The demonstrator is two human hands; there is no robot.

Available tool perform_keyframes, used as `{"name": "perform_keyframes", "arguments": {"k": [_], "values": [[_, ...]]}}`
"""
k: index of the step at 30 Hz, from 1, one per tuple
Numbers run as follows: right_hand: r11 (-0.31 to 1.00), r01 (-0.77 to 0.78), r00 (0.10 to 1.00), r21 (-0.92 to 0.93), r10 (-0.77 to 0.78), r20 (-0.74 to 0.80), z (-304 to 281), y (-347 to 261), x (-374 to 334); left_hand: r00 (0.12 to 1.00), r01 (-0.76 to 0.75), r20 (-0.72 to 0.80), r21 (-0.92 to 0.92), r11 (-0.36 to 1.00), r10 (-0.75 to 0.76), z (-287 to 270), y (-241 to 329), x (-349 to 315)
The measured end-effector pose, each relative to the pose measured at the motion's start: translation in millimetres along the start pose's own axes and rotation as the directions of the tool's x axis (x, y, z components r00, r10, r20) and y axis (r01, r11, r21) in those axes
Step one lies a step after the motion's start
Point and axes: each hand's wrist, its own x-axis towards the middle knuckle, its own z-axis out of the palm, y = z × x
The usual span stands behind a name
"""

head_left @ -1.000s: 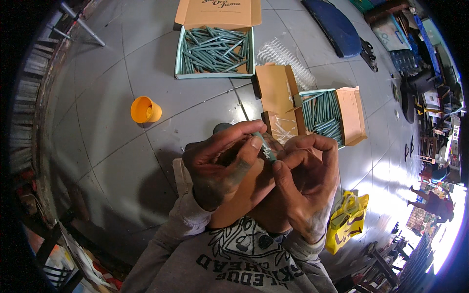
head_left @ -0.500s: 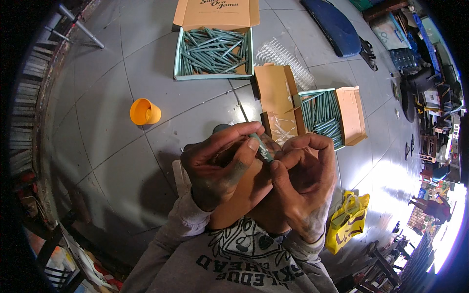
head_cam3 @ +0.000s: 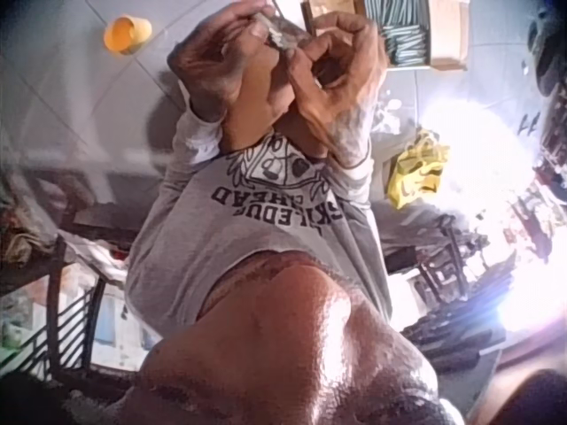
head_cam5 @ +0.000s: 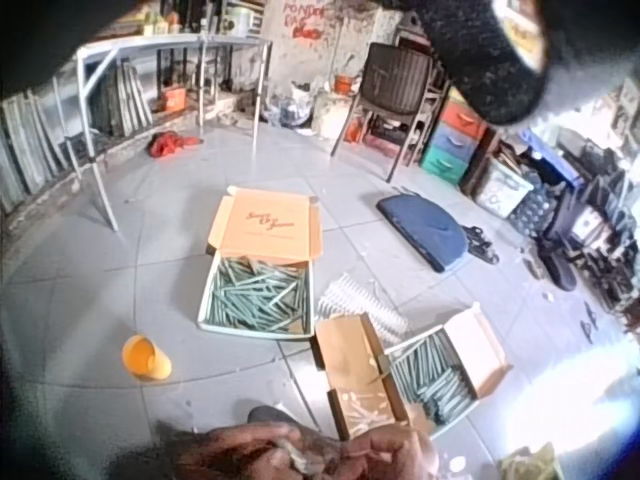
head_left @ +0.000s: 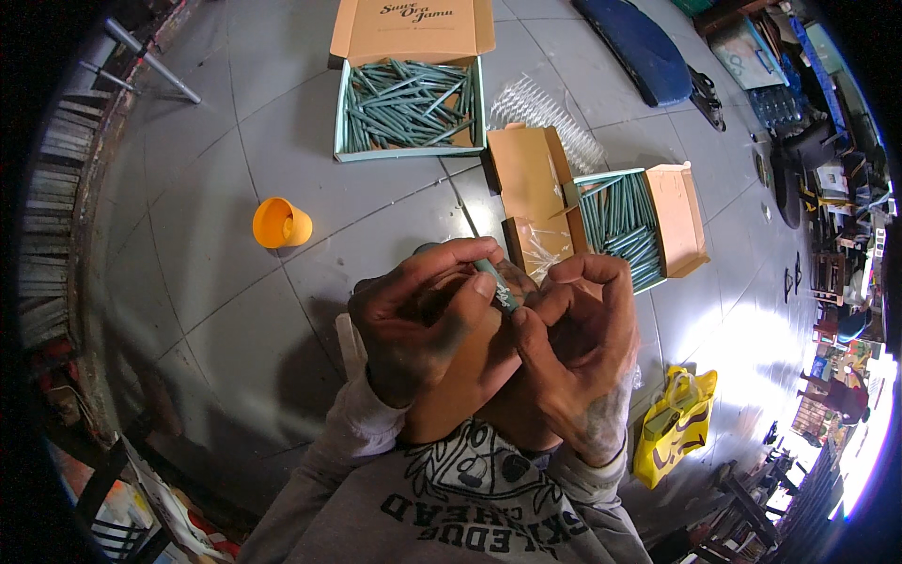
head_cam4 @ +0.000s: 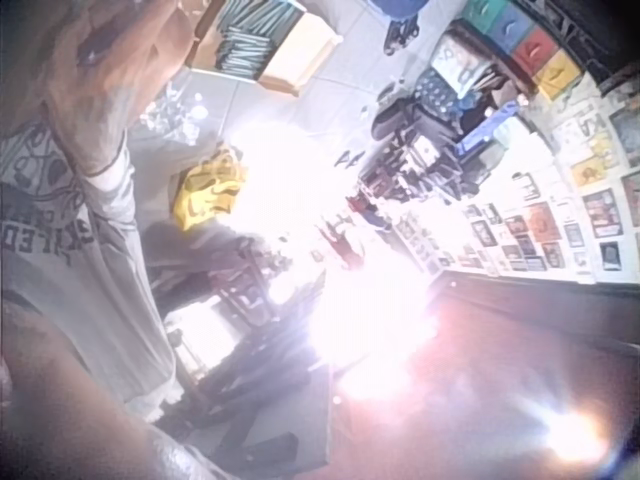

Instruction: The person assembles pens by hand, sliding a spring onto an ink refill and inserting it into a plastic barrel. They handle pen components from cardboard boxes placed on the floor.

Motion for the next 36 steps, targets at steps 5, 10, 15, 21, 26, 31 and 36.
{"name": "perform_keyframes", "arguments": {"k": [5,10,15,21,26,31,36], "values": [[0.997,-0.043,0.999,0.072,0.044,-0.009,-0.3,3.3,-0.1,0.999,0.004,0.035,0.036,0.999,-0.005,2.8,0.5,2.6],[0.994,-0.078,0.997,0.071,0.076,0.025,-2.6,-0.7,-1.5,0.997,0.077,0.01,0.044,0.996,-0.078,3.3,1.7,1.0],[0.988,-0.098,0.995,0.121,0.094,0.038,-1.1,-8.6,-2.0,1.0,-0.004,0.018,0.053,0.999,0.003,5.3,-4.2,-0.2],[0.993,0.04,0.999,-0.114,-0.037,0.026,-5.2,11.7,-1.2,0.99,-0.138,0.04,0.188,0.972,0.133,6.0,-14.2,5.3],[0.987,-0.15,0.988,-0.051,0.151,0.016,-1.0,-11.1,-2.0,0.932,-0.296,0.33,0.456,0.84,0.149,-16.0,-5.7,20.2],[0.989,0.04,0.996,-0.14,-0.028,0.086,-6.0,4.5,-3.4,0.945,-0.12,0.328,0.36,0.925,-0.005,-14.8,-2.3,22.4],[0.99,-0.107,0.99,0.089,0.098,0.104,-5.1,-8.4,-6.4,0.95,-0.155,0.308,0.319,0.935,0.053,-13.8,-5.4,22.7]]}}
